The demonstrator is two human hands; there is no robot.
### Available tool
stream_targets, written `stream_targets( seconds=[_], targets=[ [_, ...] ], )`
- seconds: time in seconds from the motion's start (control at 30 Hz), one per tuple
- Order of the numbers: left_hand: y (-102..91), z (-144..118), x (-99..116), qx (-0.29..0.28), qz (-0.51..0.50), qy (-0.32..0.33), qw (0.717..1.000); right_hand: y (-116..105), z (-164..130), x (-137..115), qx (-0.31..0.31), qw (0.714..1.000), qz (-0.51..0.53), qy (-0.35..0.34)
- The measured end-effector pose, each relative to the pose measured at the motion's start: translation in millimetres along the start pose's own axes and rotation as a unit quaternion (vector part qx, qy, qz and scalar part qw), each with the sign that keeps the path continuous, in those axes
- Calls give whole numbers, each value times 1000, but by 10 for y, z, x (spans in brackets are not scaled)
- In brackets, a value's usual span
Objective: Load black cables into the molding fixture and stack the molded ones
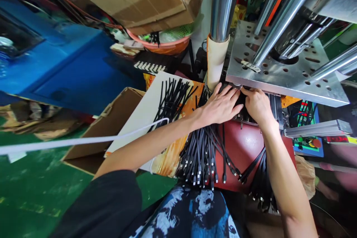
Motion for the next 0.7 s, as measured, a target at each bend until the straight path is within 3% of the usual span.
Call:
stream_targets(
  seconds=[0.23, 0.37, 0.43, 0.5, 0.6, 0.63, 0.7],
  targets=[
    [81, 335, -237, -9, 58, -2, 998, 73, 225, 62, -13, 999, -32, 34],
    [149, 606, -382, -16, 34, -18, 999, 96, 520, 158, -22, 997, -24, 68],
    [129, 636, -407, -3, -4, -21, 1000, 35, 490, 152, -40, 997, -14, 65],
    [14, 446, -337, 34, -58, -20, 998, -138, 178, 51, -25, 999, 11, 45],
    [-291, -304, -76, 102, -158, -47, 981, -345, -802, -177, 1, 996, 74, 51],
    [-359, -622, 18, 102, -201, -80, 971, -289, -1183, -294, -36, 994, 95, 44],
    [-353, -1233, 250, 45, -315, -148, 937, -71, -1889, -476, -134, 985, 94, 51]
  ],
)
Point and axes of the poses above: each hand's wrist, its own z-axis towards the middle knuckle, its own y-axis out of the palm, x = y × z, the point moved 9 cm from there along z, towards the middle knuckle, and after that the axes turned 5 degrees about -z, right-handed, at the moved point
